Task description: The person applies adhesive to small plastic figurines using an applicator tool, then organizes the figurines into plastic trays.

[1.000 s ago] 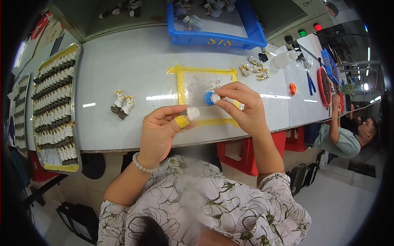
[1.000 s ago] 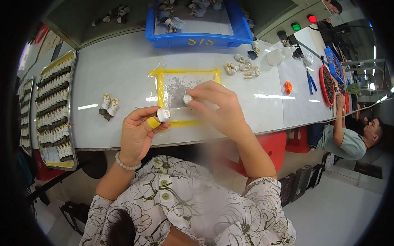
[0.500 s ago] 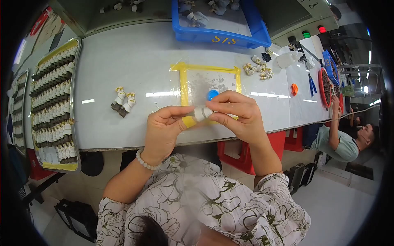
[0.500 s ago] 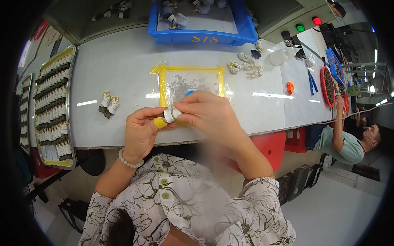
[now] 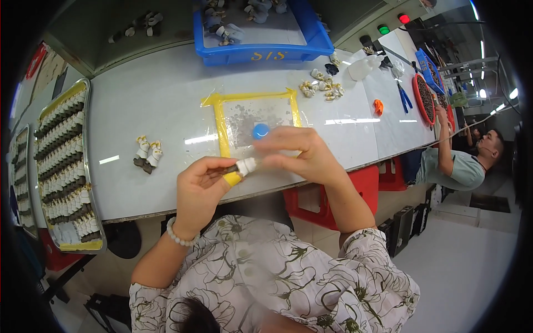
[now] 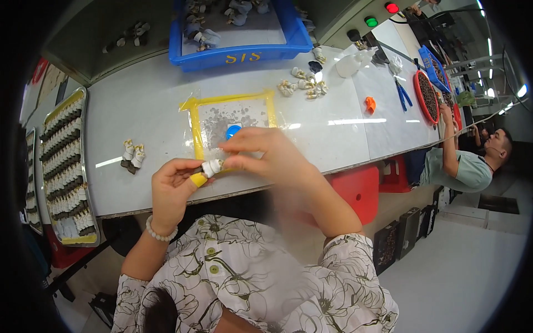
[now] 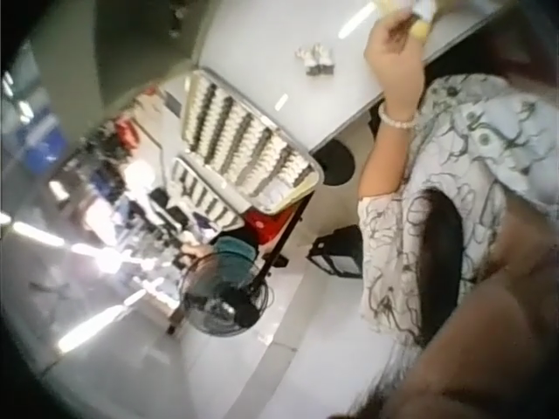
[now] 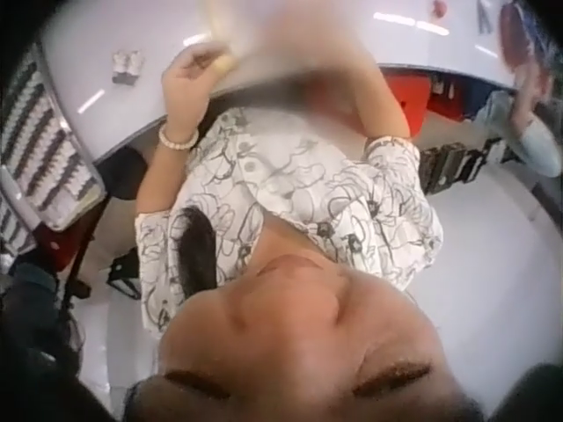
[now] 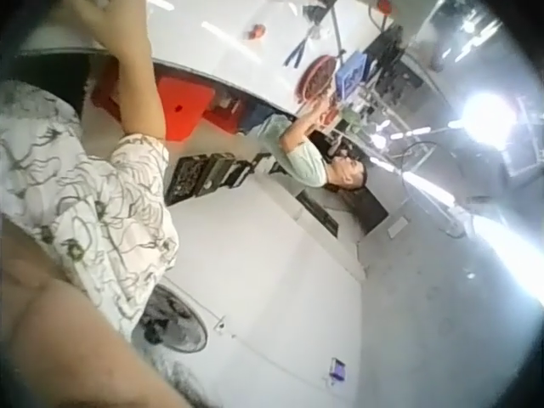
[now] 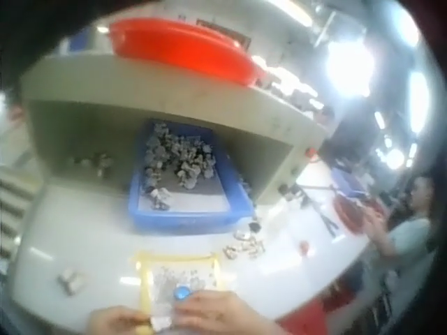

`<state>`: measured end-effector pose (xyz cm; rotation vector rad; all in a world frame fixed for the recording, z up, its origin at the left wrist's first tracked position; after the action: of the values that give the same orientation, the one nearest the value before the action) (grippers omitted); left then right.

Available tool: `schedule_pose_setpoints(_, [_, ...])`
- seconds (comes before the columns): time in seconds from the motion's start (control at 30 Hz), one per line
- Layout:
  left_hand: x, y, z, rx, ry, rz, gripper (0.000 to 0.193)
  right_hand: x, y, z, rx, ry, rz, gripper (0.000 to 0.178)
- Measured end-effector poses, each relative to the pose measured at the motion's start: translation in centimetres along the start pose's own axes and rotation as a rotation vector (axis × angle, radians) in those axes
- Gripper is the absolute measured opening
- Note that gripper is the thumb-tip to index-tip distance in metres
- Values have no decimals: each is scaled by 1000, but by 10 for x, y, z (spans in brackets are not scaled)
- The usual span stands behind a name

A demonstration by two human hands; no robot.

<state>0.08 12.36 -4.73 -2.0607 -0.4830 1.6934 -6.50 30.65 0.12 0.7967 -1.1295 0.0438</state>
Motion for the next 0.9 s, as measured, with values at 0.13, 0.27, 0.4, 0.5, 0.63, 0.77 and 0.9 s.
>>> schedule_pose_setpoints(0.13, [-29, 23, -22, -14, -427, 759, 24, -38, 51, -4, -317, -154, -328, 18])
schedule_pose_setpoints(0.27, [-39, 42, -39, -151, -798, 1338, 33, -55, 71, 4, -382, -74, -686, 15])
schedule_pose_setpoints(0.4, [-44, 52, -39, -310, -815, 1473, 31, -63, 67, 14, -274, 6, -800, 19])
schedule_pose_setpoints(0.5, [-49, 56, -40, -354, -762, 1374, 34, -64, 67, 16, -195, -114, -827, 28])
schedule_pose_setpoints(0.63, [-92, 53, -42, -370, -702, 1226, 34, -51, 58, 11, -205, -208, -638, 31])
schedule_pose_setpoints(0.77, [-149, 63, 7, -177, -542, 1344, 29, -51, 52, -12, -191, -185, -296, 33])
schedule_pose_setpoints(0.9, [-164, 94, 99, -164, -427, 1268, 30, -45, 37, -20, -218, -182, -158, 26])
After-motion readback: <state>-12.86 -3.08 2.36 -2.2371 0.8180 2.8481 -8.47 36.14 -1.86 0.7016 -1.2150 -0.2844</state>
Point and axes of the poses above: each hand's wrist, its own z-axis towards the middle knuckle, its own y-axis out of the back of the hand, x = y × z, the point moved 3 cm from there along z, towards the middle knuckle, and after that the axes turned 5 degrees about -z, right-handed, at the moved point
